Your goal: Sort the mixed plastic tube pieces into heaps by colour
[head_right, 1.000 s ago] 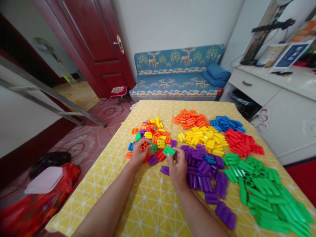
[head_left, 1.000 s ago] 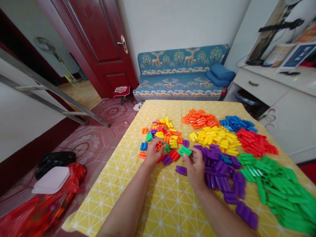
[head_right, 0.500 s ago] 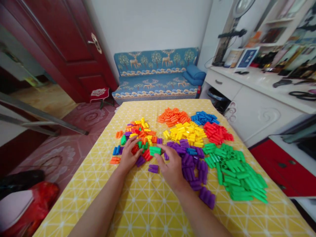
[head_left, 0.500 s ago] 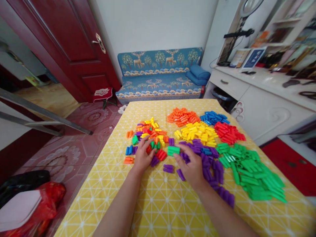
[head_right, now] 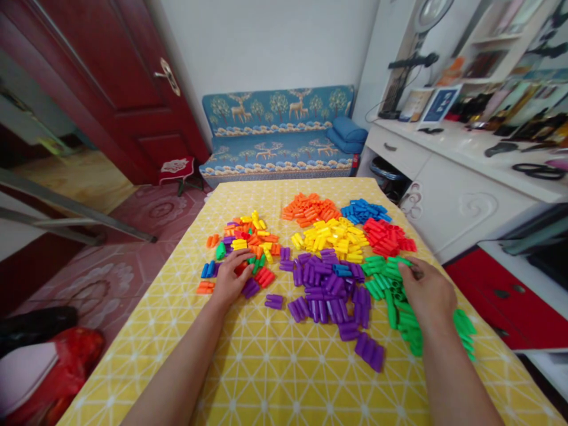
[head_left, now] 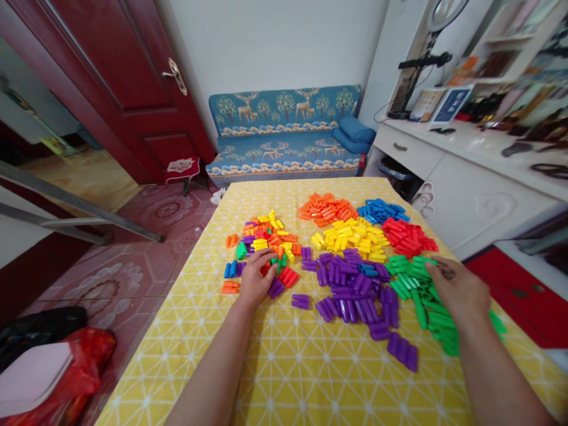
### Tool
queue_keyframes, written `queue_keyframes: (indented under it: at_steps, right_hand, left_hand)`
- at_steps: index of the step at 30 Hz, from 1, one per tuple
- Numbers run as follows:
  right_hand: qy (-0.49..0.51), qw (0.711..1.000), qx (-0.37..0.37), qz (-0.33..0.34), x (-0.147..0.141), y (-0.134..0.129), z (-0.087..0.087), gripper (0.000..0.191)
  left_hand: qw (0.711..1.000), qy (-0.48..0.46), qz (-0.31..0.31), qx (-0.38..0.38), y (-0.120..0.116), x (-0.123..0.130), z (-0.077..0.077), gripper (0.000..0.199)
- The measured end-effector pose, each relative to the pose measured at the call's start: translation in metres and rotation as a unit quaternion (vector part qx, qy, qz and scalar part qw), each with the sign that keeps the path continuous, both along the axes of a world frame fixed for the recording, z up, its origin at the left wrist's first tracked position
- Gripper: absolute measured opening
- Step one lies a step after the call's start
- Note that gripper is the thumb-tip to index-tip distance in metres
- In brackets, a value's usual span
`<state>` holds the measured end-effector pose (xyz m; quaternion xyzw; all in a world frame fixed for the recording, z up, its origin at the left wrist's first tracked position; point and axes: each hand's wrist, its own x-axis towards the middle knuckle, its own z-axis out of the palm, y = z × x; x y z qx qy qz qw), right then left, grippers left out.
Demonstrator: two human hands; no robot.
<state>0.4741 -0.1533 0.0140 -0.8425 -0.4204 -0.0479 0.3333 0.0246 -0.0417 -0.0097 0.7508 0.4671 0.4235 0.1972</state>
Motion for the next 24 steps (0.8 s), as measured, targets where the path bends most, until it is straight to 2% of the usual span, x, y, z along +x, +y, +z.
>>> queue_keyframes:
  at_steps: [3, 5, 8, 10, 12, 14, 16, 18, 21, 24]
  right_hand:
    - [-0.081, 0.996, 0.031, 0.028, -0.013, 0.002, 0.004, 0.038]
    - [-0.097, 0.991, 0.075, 0.056, -0.037, 0.006, 0.013, 0.041]
    - [-0.042, 0.975, 0.137, 0.169, -0.100, 0.015, 0.026, 0.033]
    - [0.024, 0.945, 0.133, 0.297, -0.152, 0.022, 0.028, 0.027]
    - [0.063, 0.914, 0.095, 0.391, -0.203, 0.029, 0.022, 0.027]
    - [0.054, 0.890, 0.055, 0.450, -0.245, 0.036, 0.008, 0.038]
    - [0.021, 0.888, 0.020, 0.458, -0.275, 0.042, -0.008, 0.052]
    - [-0.017, 0.896, -0.008, 0.444, -0.293, 0.046, -0.021, 0.058]
    - [-0.055, 0.901, -0.022, 0.429, -0.302, 0.046, -0.031, 0.051]
    - [-0.053, 0.902, -0.008, 0.428, -0.300, 0.043, -0.030, 0.045]
  left_hand:
    - [1.000, -0.005, 0.005, -0.005, -0.003, 0.001, 0.003, 0.022]
    - [1.000, -0.010, 0.010, -0.004, -0.004, 0.002, 0.004, 0.021]
    - [1.000, -0.019, 0.012, 0.002, -0.003, 0.002, 0.004, 0.019]
    - [0.999, -0.031, 0.016, 0.008, -0.002, 0.001, 0.003, 0.019]
    - [0.999, -0.044, 0.023, 0.013, -0.001, 0.000, 0.002, 0.019]
    - [0.998, -0.054, 0.031, 0.016, -0.001, -0.001, 0.002, 0.018]
    - [0.997, -0.059, 0.036, 0.016, -0.002, -0.001, 0.003, 0.018]
    - [0.998, -0.056, 0.032, 0.015, -0.003, -0.002, 0.005, 0.019]
    - [0.999, -0.032, -0.007, 0.013, -0.006, -0.003, 0.009, 0.031]
    - [0.997, 0.016, -0.072, 0.006, -0.010, -0.006, 0.014, 0.053]
